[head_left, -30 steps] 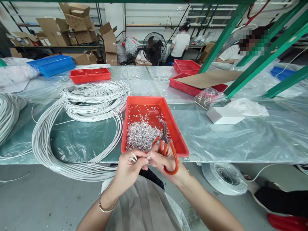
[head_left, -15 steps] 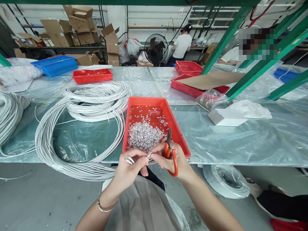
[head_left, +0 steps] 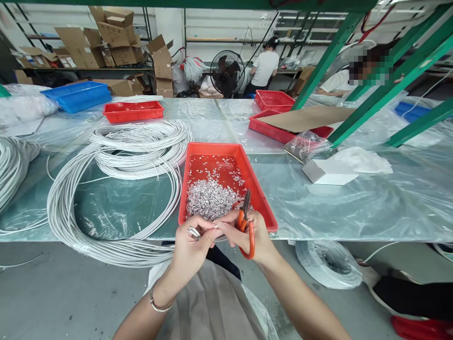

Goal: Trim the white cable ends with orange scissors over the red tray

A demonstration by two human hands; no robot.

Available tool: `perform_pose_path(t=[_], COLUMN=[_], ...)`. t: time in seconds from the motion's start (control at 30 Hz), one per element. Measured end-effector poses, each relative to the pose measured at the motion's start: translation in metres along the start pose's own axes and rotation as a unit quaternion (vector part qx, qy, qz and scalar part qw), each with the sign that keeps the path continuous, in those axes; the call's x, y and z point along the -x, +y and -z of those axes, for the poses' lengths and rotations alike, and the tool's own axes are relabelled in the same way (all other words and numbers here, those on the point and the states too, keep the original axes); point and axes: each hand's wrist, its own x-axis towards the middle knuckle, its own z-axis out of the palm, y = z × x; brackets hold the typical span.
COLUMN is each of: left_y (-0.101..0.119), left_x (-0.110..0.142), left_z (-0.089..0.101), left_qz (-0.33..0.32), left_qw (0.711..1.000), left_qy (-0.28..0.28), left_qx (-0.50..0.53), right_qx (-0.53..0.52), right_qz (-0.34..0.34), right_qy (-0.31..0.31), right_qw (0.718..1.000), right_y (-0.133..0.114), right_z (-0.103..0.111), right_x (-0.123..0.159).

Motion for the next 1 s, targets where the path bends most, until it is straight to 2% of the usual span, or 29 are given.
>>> perform_pose_path(t=[0.07,0.17,0.23,0.3,0.37,0.5,0.6,0.77,0.93,1.0], left_y=[0.001,0.003,0.003,0.004,0.005,0.007,0.004,-0.001,0.004,0.006], left_x=[-0.003,-0.008,-0.01,-0.011,-0.01,-0.006,-0.002,-0.001,-0.006,-0.006], left_z=[0.003,0.009,0.012,0.012,0.01,0.003,0.0,-0.001,0.001,0.001], left_qz=[0.064,0.153,0.17,0.158,0.133,0.068,0.016,-0.023,0.013,0.007], left_qw=[0.993,0.951,0.937,0.95,0.969,0.995,0.999,0.996,0.999,1.0], left_qy=[-0.071,-0.214,-0.252,-0.213,-0.149,-0.057,-0.008,0.016,-0.014,-0.011], left_qx=[0.074,0.162,0.171,0.164,0.145,0.042,-0.036,-0.089,-0.037,-0.023], right_qx=[-0.046,-0.107,-0.143,-0.17,-0.167,-0.062,0.016,0.067,0.075,0.079], right_qz=[-0.008,-0.031,-0.052,-0.064,-0.059,-0.038,-0.03,-0.003,0.007,0.004], right_qy=[-0.029,-0.069,-0.086,-0.079,-0.039,0.02,0.039,0.063,0.04,0.043], right_qw=[0.999,0.991,0.985,0.98,0.983,0.997,0.999,0.996,0.996,0.996], right_y=[0.005,0.012,0.015,0.016,0.014,0.008,0.001,-0.006,-0.009,-0.01], right_z=[0.002,0.003,0.001,-0.001,-0.003,-0.003,-0.003,-0.005,-0.007,-0.008], right_x=[-0.001,-0.003,-0.004,-0.005,-0.006,-0.005,-0.001,0.002,0.0,0.0])
